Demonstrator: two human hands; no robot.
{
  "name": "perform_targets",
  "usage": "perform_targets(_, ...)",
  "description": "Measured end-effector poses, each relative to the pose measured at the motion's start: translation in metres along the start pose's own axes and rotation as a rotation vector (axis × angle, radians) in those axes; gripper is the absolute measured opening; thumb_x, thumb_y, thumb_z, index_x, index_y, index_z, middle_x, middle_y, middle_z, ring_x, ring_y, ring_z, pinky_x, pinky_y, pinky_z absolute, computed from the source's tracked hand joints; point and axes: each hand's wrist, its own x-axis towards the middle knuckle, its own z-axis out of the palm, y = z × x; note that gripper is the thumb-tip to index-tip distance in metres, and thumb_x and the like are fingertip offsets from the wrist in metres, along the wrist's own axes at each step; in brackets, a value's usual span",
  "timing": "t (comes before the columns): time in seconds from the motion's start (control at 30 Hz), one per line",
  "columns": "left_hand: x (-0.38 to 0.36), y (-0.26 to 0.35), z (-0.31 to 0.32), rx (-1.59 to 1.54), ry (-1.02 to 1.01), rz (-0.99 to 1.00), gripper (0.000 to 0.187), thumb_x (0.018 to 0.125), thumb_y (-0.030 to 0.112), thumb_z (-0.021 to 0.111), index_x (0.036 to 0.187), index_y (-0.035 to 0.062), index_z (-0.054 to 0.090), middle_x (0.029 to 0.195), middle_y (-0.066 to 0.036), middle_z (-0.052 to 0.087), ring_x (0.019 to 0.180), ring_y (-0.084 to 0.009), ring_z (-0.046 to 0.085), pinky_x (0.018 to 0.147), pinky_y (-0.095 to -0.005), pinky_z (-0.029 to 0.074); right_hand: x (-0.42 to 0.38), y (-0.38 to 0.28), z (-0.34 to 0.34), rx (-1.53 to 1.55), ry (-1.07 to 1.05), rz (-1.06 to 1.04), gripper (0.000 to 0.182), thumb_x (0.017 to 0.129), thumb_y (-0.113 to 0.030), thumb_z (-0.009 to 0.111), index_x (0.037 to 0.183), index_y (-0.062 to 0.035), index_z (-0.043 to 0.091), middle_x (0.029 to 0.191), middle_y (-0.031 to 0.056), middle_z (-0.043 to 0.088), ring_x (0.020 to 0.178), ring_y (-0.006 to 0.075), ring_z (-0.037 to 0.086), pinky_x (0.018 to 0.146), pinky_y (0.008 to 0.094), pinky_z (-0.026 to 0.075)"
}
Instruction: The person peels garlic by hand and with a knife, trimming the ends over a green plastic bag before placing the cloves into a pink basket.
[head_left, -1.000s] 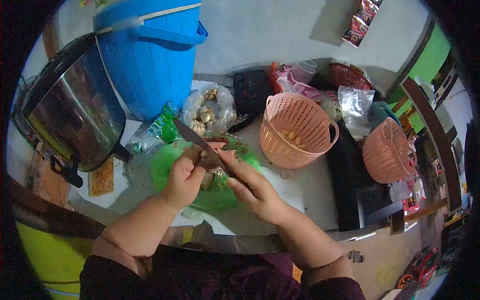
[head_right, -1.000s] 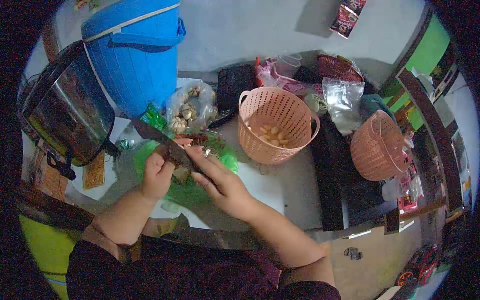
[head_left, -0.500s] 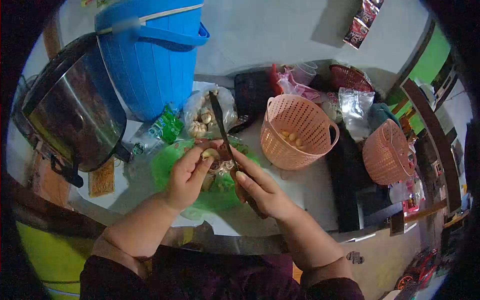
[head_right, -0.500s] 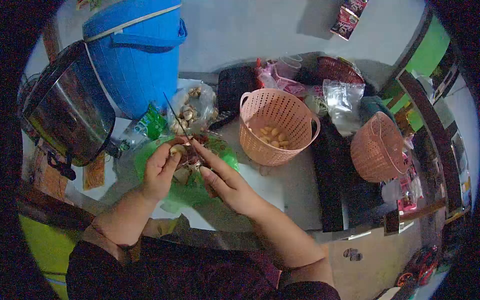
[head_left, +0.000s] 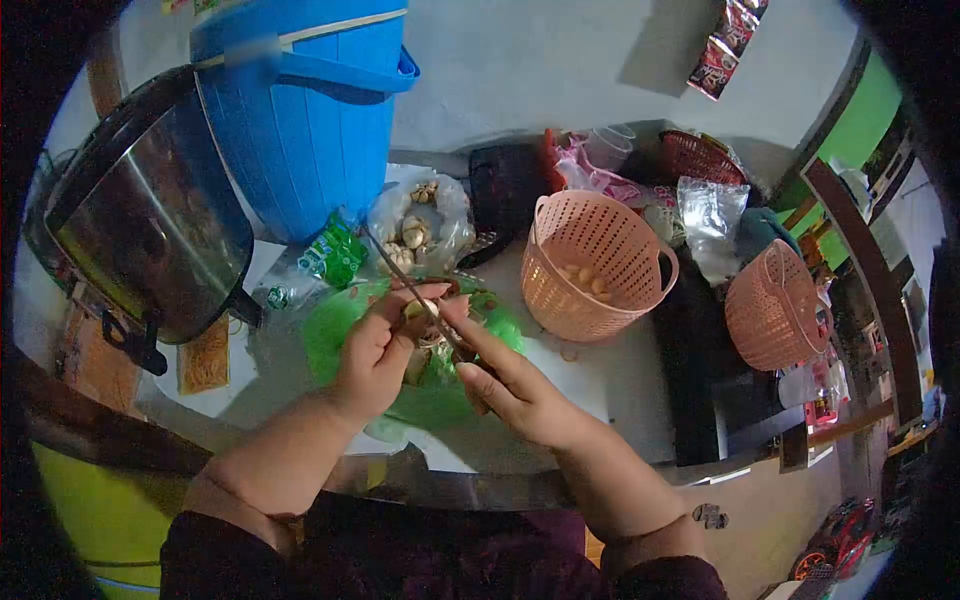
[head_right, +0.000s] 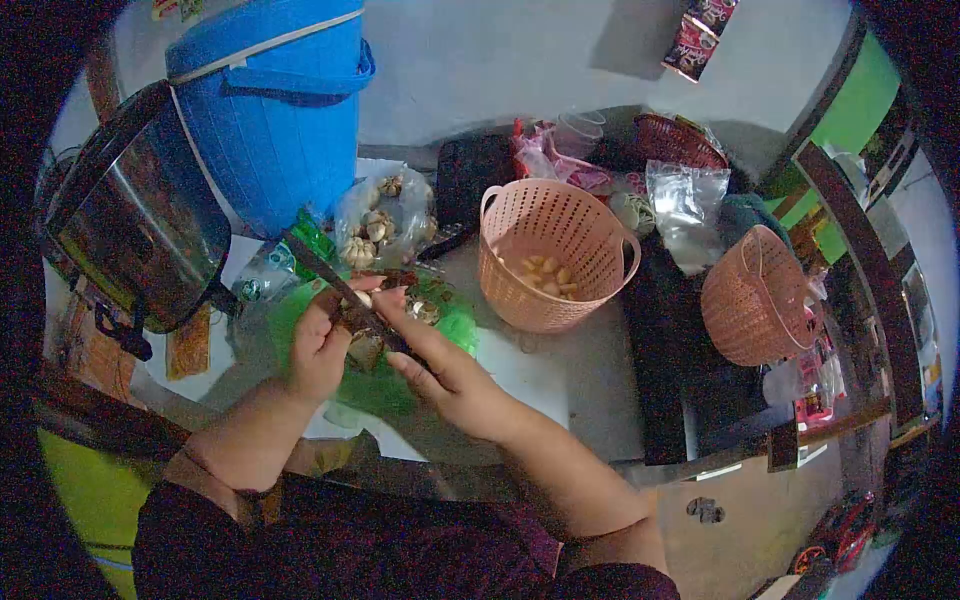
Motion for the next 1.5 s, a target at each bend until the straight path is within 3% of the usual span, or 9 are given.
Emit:
perform_targets(0.27,-0.001,-0.005,0.001,-0.062,0.024,-0.013,0.032,0.098,-0.002,0.036,0.129,-0.0051,0.043,0.126,-0.019,0.057,0.119,-0.0255,0.055,0.104,-0.0359,0.041,0.001,-0.001,0.005,-0.087,0.062,-0.039,0.053,0.095,-0.011,0.054,0.144,-0.0027,0.035,0.134,0.0182,0.049,0.123,0.0279,0.048,0.104,0.0347,0.035)
perform_targets(0.5,-0.001,-0.004,0.002,-0.107,0.038,-0.009,0.031,0.098,0.0,0.038,0.128,-0.0047,0.044,0.125,-0.019,0.058,0.119,-0.0248,0.055,0.103,-0.035,0.042,0.0,-0.005,0.01,-0.239,0.127,-0.019,0.053,0.095,-0.011,0.054,0.145,-0.0078,0.036,0.123,0.019,0.053,0.118,0.0288,0.051,0.101,0.0335,0.037)
perform_targets(0.57,-0.002,0.0,0.002,-0.053,0.038,-0.028,0.031,0.099,0.001,0.038,0.129,-0.0047,0.044,0.125,-0.019,0.058,0.119,-0.0249,0.055,0.103,-0.0348,0.042,0.002,-0.001,0.008,-0.215,0.116,-0.102,0.053,0.097,-0.008,0.05,0.147,-0.0084,0.032,0.116,0.0102,0.052,0.091,0.0157,0.049,0.078,0.0266,0.041)
perform_targets(0.67,-0.002,0.003,0.002,0.037,0.053,0.007,0.03,0.1,0.003,0.039,0.127,-0.0049,0.046,0.123,-0.016,0.059,0.115,-0.022,0.056,0.101,-0.0328,0.042,-0.001,0.003,0.004,0.036,0.069,-0.018,0.051,0.099,-0.011,0.047,0.148,-0.0093,0.031,0.103,0.0023,0.051,0.075,0.0083,0.048,0.065,0.0228,0.043)
perform_targets(0.73,-0.001,0.004,0.002,0.101,0.068,0.05,0.029,0.1,0.006,0.04,0.126,-0.0051,0.048,0.12,-0.013,0.06,0.11,-0.019,0.058,0.099,-0.0309,0.042,-0.003,-0.006,-0.001,0.323,0.019,0.152,0.05,0.1,-0.013,0.046,0.148,-0.0091,0.031,0.098,0.0008,0.051,0.074,0.0079,0.048,0.064,0.0226,0.042)
perform_targets(0.97,-0.001,0.006,0.0,-0.09,0.098,-0.154,0.026,0.101,0.014,0.045,0.12,-0.0021,0.054,0.11,-0.005,0.061,0.103,-0.0125,0.058,0.093,-0.0267,0.045,-0.001,-0.007,-0.006,0.709,-0.006,0.257,0.053,0.099,-0.027,0.047,0.146,-0.0071,0.032,0.086,0.0018,0.044,0.064,0.0117,0.049,0.058,0.023,0.042)
perform_targets(1.17,0.004,-0.003,-0.002,-0.206,0.08,-0.135,0.026,0.101,0.017,0.047,0.118,-0.0005,0.055,0.109,-0.005,0.061,0.099,-0.0128,0.06,0.09,-0.0279,0.048,0.002,-0.002,-0.006,0.757,-0.035,0.233,0.054,0.098,-0.03,0.049,0.144,-0.0067,0.033,0.085,0.0021,0.044,0.063,0.0112,0.048,0.057,0.0226,0.042)
perform_targets(1.4,0.003,-0.006,0.0,-0.376,0.146,-0.266,0.025,0.101,0.021,0.047,0.116,0.0029,0.057,0.106,-0.002,0.062,0.098,-0.0128,0.062,0.09,-0.0291,0.048,0.001,0.001,-0.007,0.597,-0.033,0.274,0.057,0.098,-0.031,0.048,0.148,-0.0086,0.029,0.084,0.0021,0.043,0.063,0.012,0.049,0.057,0.0229,0.041)
perform_targets(1.5,0.005,-0.01,-0.007,-0.505,0.211,-0.275,0.028,0.101,0.021,0.047,0.118,0.0005,0.055,0.113,-0.009,0.065,0.102,-0.018,0.064,0.09,-0.0301,0.05,0.001,-0.003,-0.004,0.614,-0.013,0.2,0.056,0.099,-0.029,0.047,0.147,-0.0056,0.028,0.084,0.0019,0.044,0.064,0.0119,0.049,0.058,0.0227,0.041)
